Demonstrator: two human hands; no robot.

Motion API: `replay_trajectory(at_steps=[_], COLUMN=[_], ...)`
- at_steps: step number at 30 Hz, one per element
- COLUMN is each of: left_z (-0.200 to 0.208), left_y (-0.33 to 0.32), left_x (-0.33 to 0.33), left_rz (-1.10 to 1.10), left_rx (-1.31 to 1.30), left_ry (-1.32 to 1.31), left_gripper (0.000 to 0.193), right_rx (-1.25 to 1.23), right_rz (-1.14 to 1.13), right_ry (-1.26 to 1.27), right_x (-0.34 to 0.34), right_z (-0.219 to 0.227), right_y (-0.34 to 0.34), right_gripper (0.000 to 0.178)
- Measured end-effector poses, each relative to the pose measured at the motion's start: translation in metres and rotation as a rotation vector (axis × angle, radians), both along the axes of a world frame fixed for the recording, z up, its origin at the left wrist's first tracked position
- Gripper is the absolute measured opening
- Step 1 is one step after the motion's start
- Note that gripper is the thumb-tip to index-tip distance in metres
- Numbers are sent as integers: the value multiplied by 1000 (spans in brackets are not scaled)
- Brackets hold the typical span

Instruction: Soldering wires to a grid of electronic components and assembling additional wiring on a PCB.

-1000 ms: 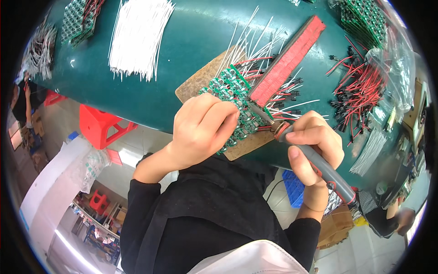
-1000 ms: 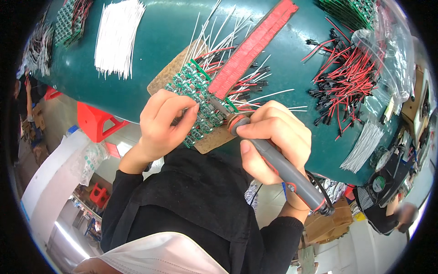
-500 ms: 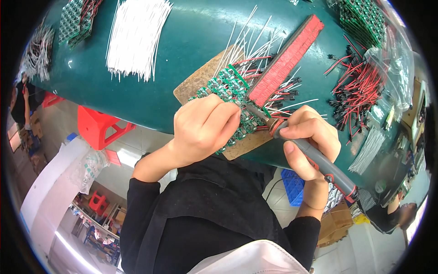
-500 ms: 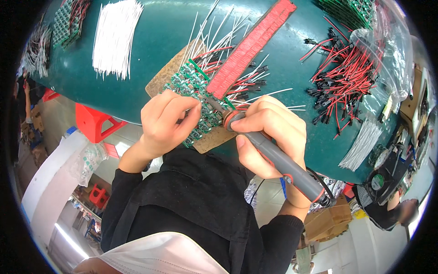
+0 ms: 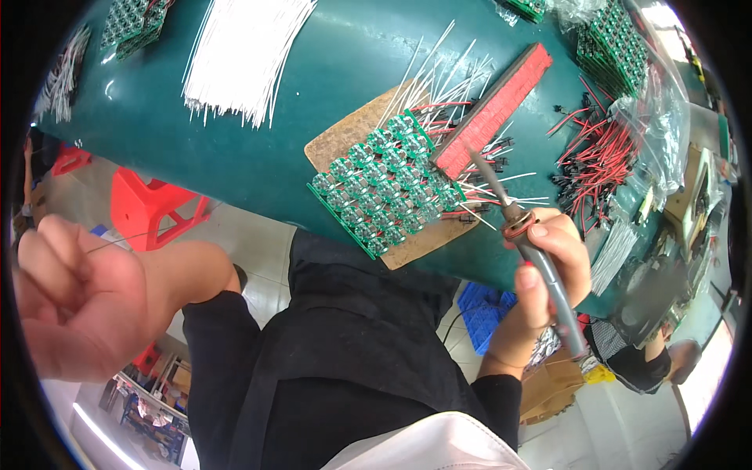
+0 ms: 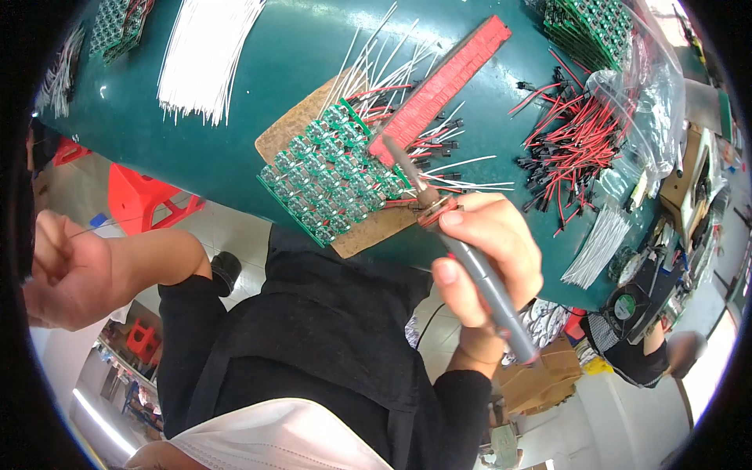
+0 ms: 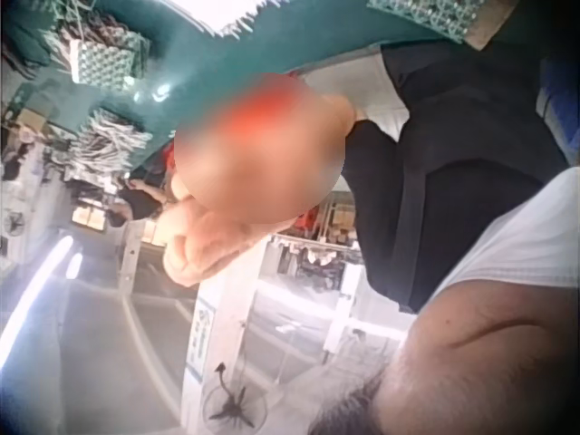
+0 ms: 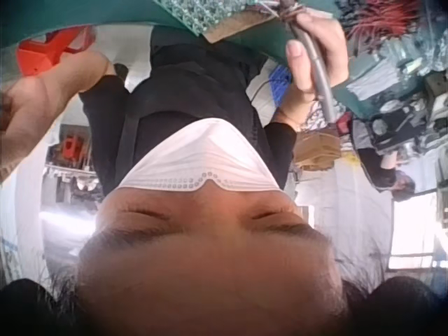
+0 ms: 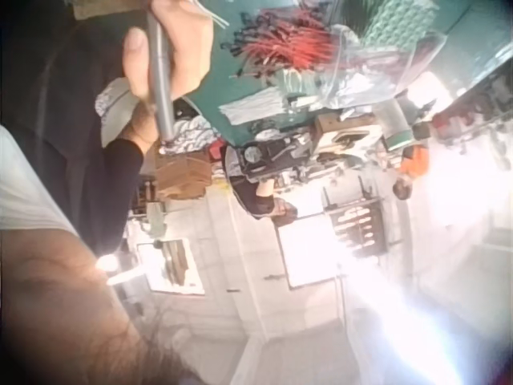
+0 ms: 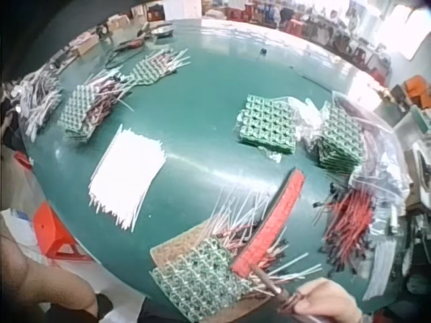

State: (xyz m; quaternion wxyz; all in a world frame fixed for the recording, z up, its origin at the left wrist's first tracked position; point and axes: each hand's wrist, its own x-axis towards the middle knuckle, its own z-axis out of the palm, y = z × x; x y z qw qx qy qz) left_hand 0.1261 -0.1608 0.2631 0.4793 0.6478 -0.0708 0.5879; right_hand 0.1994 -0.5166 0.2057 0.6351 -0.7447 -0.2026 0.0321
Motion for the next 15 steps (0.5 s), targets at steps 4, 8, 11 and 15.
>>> replay_trajectory(at_steps=[4,8,11,15], left_z=[-57,-100,-114,-119], left_y=[-82,-92,-102,-107], left_x=[45,43,45,45], left_rz=[-77,-355,-419,-455], left_rx=[0,287,280,276], left_ry=[552,897,926,914], left_gripper=[6,14,14,15], right_rx=[8,-106,-148,-174], right_rz=[-107,-138,-135,-135], right_ry=[-88,-228,-244,-240], right_x=[-38,-49,-48,-47], right_z=[-28,-37,-38,-42], right_y=[6,32,37,39], right_gripper=[31,25,24,24])
